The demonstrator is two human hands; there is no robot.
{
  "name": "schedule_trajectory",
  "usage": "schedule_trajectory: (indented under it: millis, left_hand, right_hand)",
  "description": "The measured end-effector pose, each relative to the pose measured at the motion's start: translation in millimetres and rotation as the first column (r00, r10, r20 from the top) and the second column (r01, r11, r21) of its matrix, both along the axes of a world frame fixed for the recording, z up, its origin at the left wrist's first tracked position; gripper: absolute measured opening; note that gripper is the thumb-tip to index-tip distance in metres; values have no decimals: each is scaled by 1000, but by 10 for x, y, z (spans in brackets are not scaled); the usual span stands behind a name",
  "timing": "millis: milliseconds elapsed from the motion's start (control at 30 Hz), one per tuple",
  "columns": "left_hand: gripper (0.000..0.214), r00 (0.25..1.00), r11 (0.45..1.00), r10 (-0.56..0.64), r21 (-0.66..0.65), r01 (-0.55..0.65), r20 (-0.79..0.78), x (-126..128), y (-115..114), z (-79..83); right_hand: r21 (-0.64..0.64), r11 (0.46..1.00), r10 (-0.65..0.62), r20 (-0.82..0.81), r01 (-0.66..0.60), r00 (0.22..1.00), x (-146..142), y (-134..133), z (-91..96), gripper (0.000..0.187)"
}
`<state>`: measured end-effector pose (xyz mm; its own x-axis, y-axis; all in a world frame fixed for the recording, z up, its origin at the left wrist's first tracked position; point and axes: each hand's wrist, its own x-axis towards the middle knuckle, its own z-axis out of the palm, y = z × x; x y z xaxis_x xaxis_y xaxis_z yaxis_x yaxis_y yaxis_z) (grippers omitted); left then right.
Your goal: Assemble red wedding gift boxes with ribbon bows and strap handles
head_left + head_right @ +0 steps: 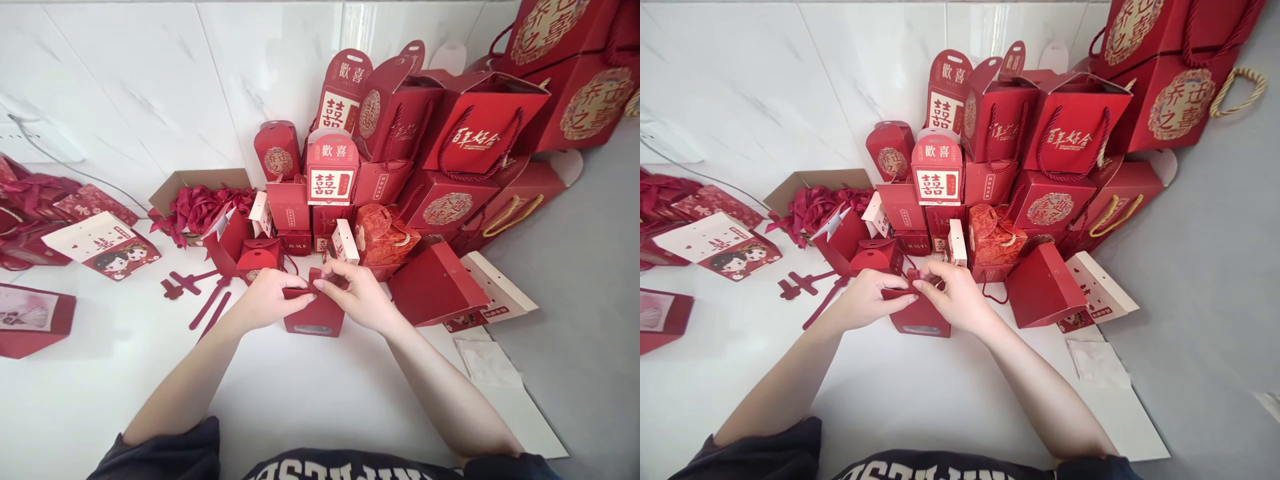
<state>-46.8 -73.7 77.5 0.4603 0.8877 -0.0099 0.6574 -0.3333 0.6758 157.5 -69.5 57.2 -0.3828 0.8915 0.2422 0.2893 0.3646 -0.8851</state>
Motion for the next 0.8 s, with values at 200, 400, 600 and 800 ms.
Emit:
schedule_trajectory:
  millis: [200,400,600,800]
  left_hand:
    - [29,999,1000,-13,-7,13,-33,-13,3,24]
    - [22,1000,998,-15,-60,14,-12,-7,17,30]
    - [21,1000,998,-8,-66,8,-12,-12,21,28]
    - [23,999,997,-34,-71,33,-25,-26,37,25]
  right_hand:
    - [45,989,133,94,-138,987,92,-9,72,3]
    - [92,979,155,227,-180,961,126,-30,69,12]
    - [94,983,136,224,-161,965,85,-44,44,13]
    - [59,984,155,171,-167,973,102,-36,61,18]
